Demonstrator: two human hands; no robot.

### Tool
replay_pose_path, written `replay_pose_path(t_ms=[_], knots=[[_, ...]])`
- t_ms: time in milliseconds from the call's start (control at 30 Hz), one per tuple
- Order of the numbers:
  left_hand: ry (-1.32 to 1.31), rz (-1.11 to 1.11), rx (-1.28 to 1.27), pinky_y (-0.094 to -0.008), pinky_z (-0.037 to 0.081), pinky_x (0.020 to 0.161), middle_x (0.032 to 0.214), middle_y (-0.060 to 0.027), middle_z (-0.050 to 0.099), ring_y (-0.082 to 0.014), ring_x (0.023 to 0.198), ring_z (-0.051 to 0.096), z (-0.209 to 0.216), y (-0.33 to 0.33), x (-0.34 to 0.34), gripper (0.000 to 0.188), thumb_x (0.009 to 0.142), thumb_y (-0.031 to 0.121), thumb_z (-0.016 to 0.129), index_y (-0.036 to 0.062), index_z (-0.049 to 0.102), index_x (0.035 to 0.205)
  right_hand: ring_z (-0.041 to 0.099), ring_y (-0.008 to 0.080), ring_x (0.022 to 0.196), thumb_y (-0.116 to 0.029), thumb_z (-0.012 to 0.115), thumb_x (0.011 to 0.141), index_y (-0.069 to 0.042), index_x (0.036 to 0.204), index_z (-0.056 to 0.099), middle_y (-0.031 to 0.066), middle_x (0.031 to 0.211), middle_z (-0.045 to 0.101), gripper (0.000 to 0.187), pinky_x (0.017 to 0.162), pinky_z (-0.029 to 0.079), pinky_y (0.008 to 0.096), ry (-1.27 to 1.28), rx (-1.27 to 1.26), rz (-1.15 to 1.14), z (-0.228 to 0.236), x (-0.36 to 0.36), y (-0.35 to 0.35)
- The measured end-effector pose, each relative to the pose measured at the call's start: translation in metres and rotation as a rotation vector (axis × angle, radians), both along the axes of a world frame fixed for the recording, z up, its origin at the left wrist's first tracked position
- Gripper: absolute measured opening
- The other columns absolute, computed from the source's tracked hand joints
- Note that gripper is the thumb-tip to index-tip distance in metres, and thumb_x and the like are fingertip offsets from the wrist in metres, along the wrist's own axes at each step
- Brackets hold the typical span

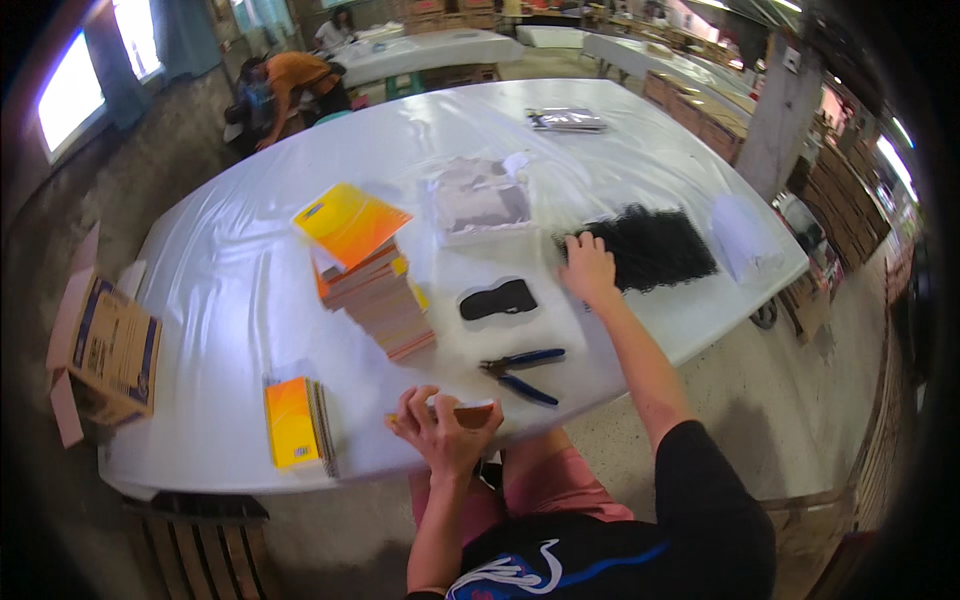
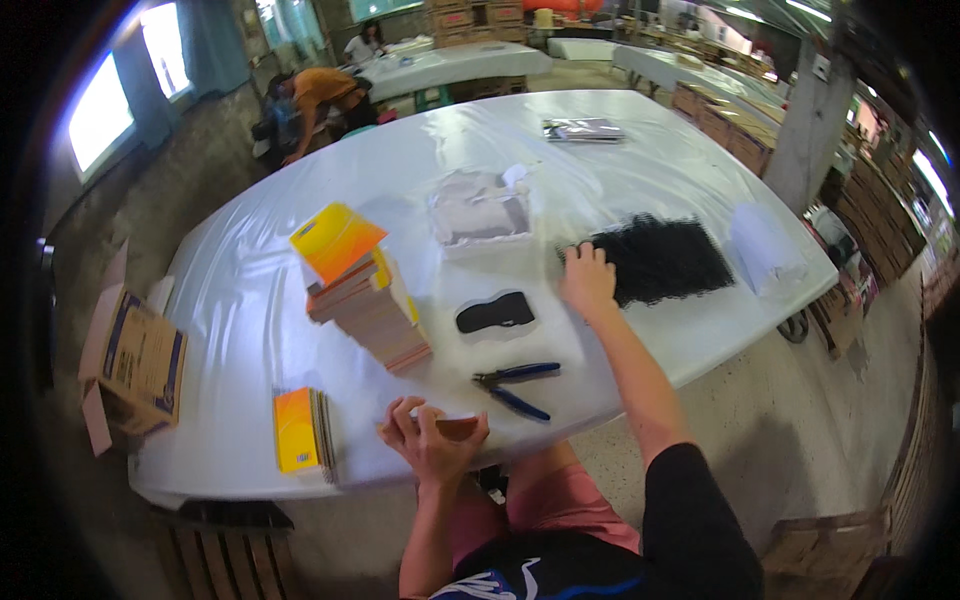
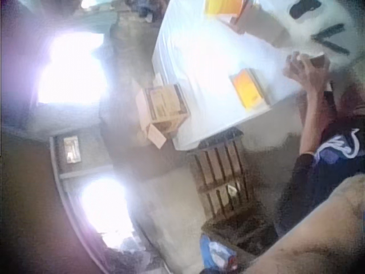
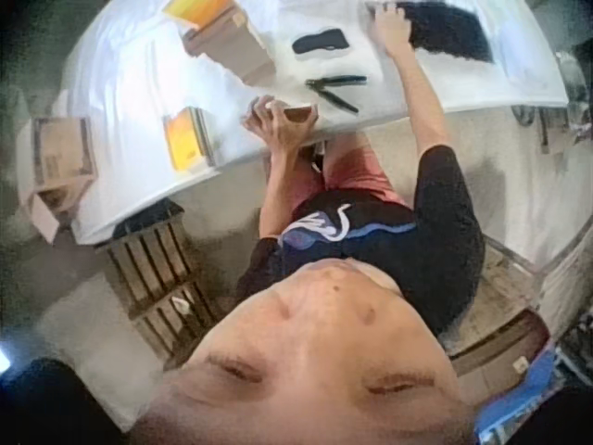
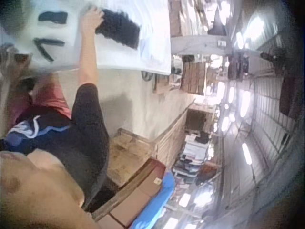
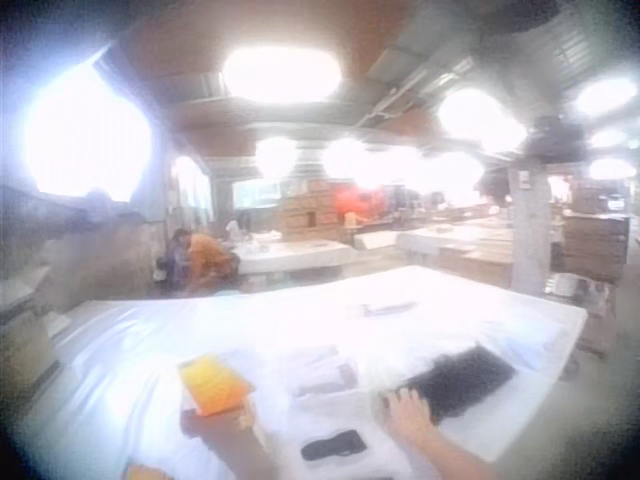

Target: The person inserts a metal spiral into the punched holes of a notebook cover and pages, using a small tool to guide the spiral and pliers to trim and secure the ends, repeating this process for several notebooks.

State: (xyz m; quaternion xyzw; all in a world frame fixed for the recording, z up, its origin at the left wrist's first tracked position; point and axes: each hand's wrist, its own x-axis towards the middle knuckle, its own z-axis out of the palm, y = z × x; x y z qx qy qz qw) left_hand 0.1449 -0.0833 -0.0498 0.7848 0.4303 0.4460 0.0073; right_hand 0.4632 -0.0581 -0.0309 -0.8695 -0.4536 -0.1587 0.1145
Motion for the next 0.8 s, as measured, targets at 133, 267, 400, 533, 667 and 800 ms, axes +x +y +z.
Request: replay_pose_path(t_ms=[133, 267, 400, 533, 667, 800], knots=[[0.030, 0.038, 0.077, -0.0520, 0.029, 0.092, 0.100, -0.0049, 0.051, -0.0289, 0.104, 0.045, 0.002, 0.000, -0.001, 0.047, 0.053, 0.039, 0.082, 0.0151, 0.053, 0.082, 0.058, 0.0355, 0.096, -0.010, 0.062, 0.077, -0.002, 0.101, 0.054, 0.0177, 0.104, 0.055, 0.026, 0.075, 0.052, 0.0478, -0.122, -0.129, 0.023, -0.024, 0.037, 0.011], [0.012, -0.030, 0.060, -0.0528, 0.029, 0.091, 0.100, -0.0036, 0.051, -0.0284, 0.104, 0.046, 0.007, 0.005, -0.003, 0.049, 0.052, 0.041, 0.083, 0.0169, 0.052, 0.081, 0.062, 0.0401, 0.090, 0.001, 0.056, 0.075, 0.000, 0.100, 0.055, 0.0219, 0.091, 0.063, 0.025, 0.077, 0.051, 0.0481, 0.030, -0.306, 0.112, 0.023, 0.034, 0.000], [-0.074, 0.015, 0.168, -0.0602, 0.024, 0.092, 0.098, -0.0027, 0.051, -0.0256, 0.104, 0.048, -0.010, 0.010, -0.007, 0.047, 0.057, 0.051, 0.080, 0.0159, 0.052, 0.072, 0.063, 0.0395, 0.087, 0.000, 0.053, 0.078, -0.004, 0.104, 0.060, 0.0196, 0.089, 0.064, 0.027, 0.075, 0.051, 0.0487, -0.059, -0.207, 0.179, 0.028, 0.032, 0.000], [0.011, 0.044, 0.150, -0.0529, 0.027, 0.090, 0.095, -0.0034, 0.050, -0.0273, 0.100, 0.048, -0.006, 0.008, -0.010, 0.050, 0.055, 0.050, 0.082, 0.0173, 0.050, 0.075, 0.059, 0.0335, 0.093, 0.003, 0.048, 0.082, -0.016, 0.134, 0.046, 0.0183, 0.094, 0.060, 0.055, 0.080, 0.048, 0.0416, -0.154, 0.015, 0.390, 0.061, -0.009, -0.022], [0.025, 0.024, 0.130, -0.0515, 0.028, 0.088, 0.093, -0.0033, 0.049, -0.0267, 0.098, 0.047, -0.006, 0.010, -0.006, 0.052, 0.056, 0.054, 0.081, 0.0169, 0.050, 0.075, 0.059, 0.0237, 0.087, -0.008, 0.056, 0.088, -0.011, 0.120, 0.061, 0.0112, 0.091, 0.062, 0.033, 0.080, 0.046, 0.0326, 0.684, 0.186, 0.817, 0.075, -0.076, -0.061], [-0.006, 0.071, 0.096, -0.0618, 0.022, 0.094, 0.092, -0.0012, 0.051, -0.0242, 0.098, 0.048, -0.013, 0.016, -0.006, 0.050, 0.058, 0.059, 0.076, 0.0164, 0.053, 0.071, 0.060, 0.0170, 0.086, -0.010, 0.064, 0.086, -0.005, 0.103, 0.068, 0.0069, 0.092, 0.065, 0.018, 0.077, 0.047, 0.0283, 0.975, 0.059, 0.765, 0.057, -0.150, -0.079]])
